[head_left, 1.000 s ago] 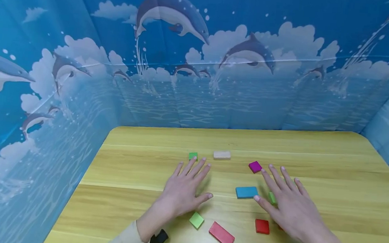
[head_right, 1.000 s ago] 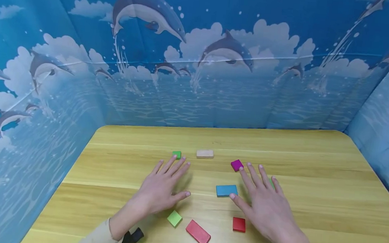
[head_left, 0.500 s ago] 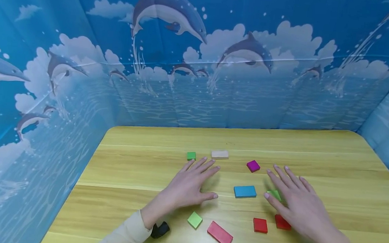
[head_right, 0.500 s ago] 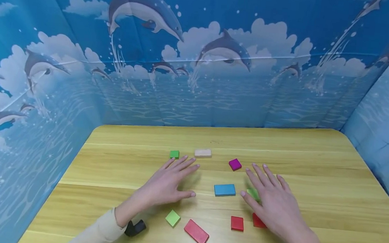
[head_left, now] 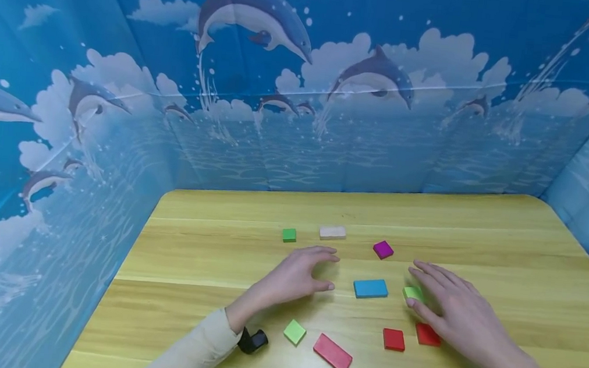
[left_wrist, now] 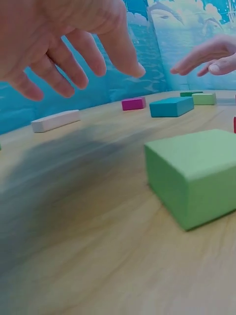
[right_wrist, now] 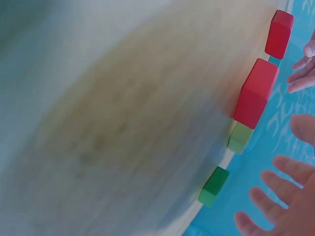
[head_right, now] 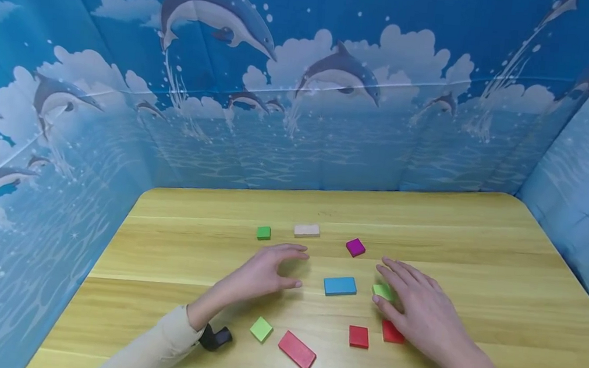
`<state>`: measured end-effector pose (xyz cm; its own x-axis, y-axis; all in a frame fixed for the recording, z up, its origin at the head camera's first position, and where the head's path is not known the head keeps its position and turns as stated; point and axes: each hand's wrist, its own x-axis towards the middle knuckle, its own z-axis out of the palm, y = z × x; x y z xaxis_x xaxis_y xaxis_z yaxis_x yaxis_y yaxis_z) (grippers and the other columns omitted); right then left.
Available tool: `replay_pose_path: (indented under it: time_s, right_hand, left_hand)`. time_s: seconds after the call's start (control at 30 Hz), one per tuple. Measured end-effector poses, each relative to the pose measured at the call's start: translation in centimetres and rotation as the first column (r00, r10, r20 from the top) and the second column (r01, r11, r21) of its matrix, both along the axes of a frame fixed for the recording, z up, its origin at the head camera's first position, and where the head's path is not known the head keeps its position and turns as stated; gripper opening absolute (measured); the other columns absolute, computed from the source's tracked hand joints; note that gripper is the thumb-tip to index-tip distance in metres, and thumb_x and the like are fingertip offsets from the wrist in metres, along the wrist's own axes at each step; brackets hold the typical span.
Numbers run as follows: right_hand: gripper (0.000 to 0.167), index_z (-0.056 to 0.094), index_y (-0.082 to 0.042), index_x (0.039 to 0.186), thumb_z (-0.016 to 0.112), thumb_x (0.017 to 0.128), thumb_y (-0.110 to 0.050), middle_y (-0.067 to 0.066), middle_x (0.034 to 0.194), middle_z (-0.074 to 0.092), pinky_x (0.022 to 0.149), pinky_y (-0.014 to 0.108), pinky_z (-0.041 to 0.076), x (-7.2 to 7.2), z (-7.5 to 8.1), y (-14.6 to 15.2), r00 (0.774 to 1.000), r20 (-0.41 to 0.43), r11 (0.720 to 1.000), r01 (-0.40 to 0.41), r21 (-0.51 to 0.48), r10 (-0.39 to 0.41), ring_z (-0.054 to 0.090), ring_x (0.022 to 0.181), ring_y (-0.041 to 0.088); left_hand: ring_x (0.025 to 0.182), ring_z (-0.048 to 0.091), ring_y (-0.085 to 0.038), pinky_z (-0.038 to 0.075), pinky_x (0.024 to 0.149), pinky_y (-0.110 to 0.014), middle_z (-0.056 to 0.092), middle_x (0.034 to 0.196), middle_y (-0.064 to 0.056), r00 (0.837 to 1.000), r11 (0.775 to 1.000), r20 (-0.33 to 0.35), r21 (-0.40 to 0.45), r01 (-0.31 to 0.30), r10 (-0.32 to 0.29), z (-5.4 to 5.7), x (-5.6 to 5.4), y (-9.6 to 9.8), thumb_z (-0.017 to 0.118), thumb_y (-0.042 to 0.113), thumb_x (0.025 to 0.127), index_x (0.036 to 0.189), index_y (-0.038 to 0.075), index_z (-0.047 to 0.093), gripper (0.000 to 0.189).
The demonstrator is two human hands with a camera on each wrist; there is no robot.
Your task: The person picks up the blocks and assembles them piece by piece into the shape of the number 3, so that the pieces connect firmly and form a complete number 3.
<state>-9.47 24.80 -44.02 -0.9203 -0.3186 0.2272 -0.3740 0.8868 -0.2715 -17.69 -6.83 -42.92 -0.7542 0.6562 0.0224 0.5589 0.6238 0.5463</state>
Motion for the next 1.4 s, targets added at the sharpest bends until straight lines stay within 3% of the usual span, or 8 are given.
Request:
replay_pose_path:
  time_s: [0.27, 0.57, 0.87, 1.17, 1.23, 1.4]
  right_hand:
    - [0.06, 0.053, -0.012, 0.143, 0.071, 0.091, -0.037, 0.01, 0.145, 0.048, 0.099, 0.064, 0.037, -0.1, 0.1, 0.9, 0.991, 0.121, 0.998, -0.05, -0.041, 0.055, 0.044, 0.13, 0.039]
    - [0.052, 0.055, -0.012, 0.141, 0.07, 0.093, -0.025, 0.01, 0.144, 0.051, 0.098, 0.065, 0.038, -0.7, 0.1, 2.0, 0.971, 0.214, 0.982, -0.067, -0.175, 0.104, 0.045, 0.129, 0.042]
    - [0.048, 0.059, -0.008, 0.135, 0.073, 0.089, -0.013, 0.013, 0.137, 0.057, 0.097, 0.057, 0.043, -1.3, -0.2, 2.9, 0.958, 0.249, 0.969, -0.083, -0.233, 0.142, 0.05, 0.126, 0.04]
    - [0.038, 0.066, -0.014, 0.127, 0.073, 0.089, -0.014, 0.002, 0.128, 0.063, 0.096, 0.054, 0.045, -1.8, -0.3, 3.0, 0.947, 0.286, 0.969, -0.079, -0.236, 0.146, 0.054, 0.123, 0.036]
    - [0.037, 0.067, -0.016, 0.124, 0.074, 0.088, -0.014, -0.001, 0.126, 0.064, 0.096, 0.053, 0.046, -1.9, -0.4, 2.9, 0.948, 0.282, 0.969, -0.081, -0.234, 0.148, 0.055, 0.122, 0.034]
    - [0.034, 0.069, -0.018, 0.121, 0.075, 0.087, -0.014, -0.002, 0.123, 0.065, 0.094, 0.052, 0.047, -2.0, -0.4, 2.7, 0.944, 0.298, 0.967, -0.07, -0.243, 0.143, 0.056, 0.12, 0.034]
  left_hand:
    - [0.13, 0.047, -0.012, 0.036, 0.108, -0.031, 0.057, 0.135, 0.007, 0.989, 0.993, 0.15, 0.117, -0.022, 0.004, -0.8, -0.1, 1.5, 0.076, 0.022, 0.088, 0.133, 0.014, 0.062, 0.047]
    - [0.119, 0.054, -0.012, 0.044, 0.098, -0.03, 0.061, 0.127, 0.011, 0.954, 0.976, 0.289, 0.174, -0.129, 0.075, -1.2, -0.2, 3.1, 0.076, 0.02, 0.088, 0.129, 0.018, 0.065, 0.042]
    - [0.117, 0.055, -0.013, 0.043, 0.098, -0.029, 0.063, 0.123, 0.01, 0.926, 0.956, 0.362, 0.221, -0.191, 0.101, -1.9, -0.5, 4.7, 0.078, 0.016, 0.086, 0.125, 0.015, 0.068, 0.041]
    - [0.104, 0.058, -0.01, 0.046, 0.086, -0.021, 0.068, 0.112, 0.004, 0.9, 0.93, 0.428, 0.292, -0.225, 0.084, -2.5, -0.5, 6.0, 0.079, 0.01, 0.083, 0.117, 0.01, 0.072, 0.036]
    - [0.103, 0.058, -0.009, 0.046, 0.084, -0.021, 0.067, 0.111, 0.005, 0.902, 0.933, 0.424, 0.286, -0.219, 0.081, -2.6, -0.5, 6.2, 0.08, 0.009, 0.082, 0.117, 0.01, 0.072, 0.036]
    - [0.099, 0.056, -0.008, 0.045, 0.082, -0.019, 0.066, 0.112, 0.007, 0.927, 0.952, 0.37, 0.253, -0.17, 0.067, -2.6, -0.3, 6.5, 0.083, 0.01, 0.079, 0.118, 0.011, 0.071, 0.042]
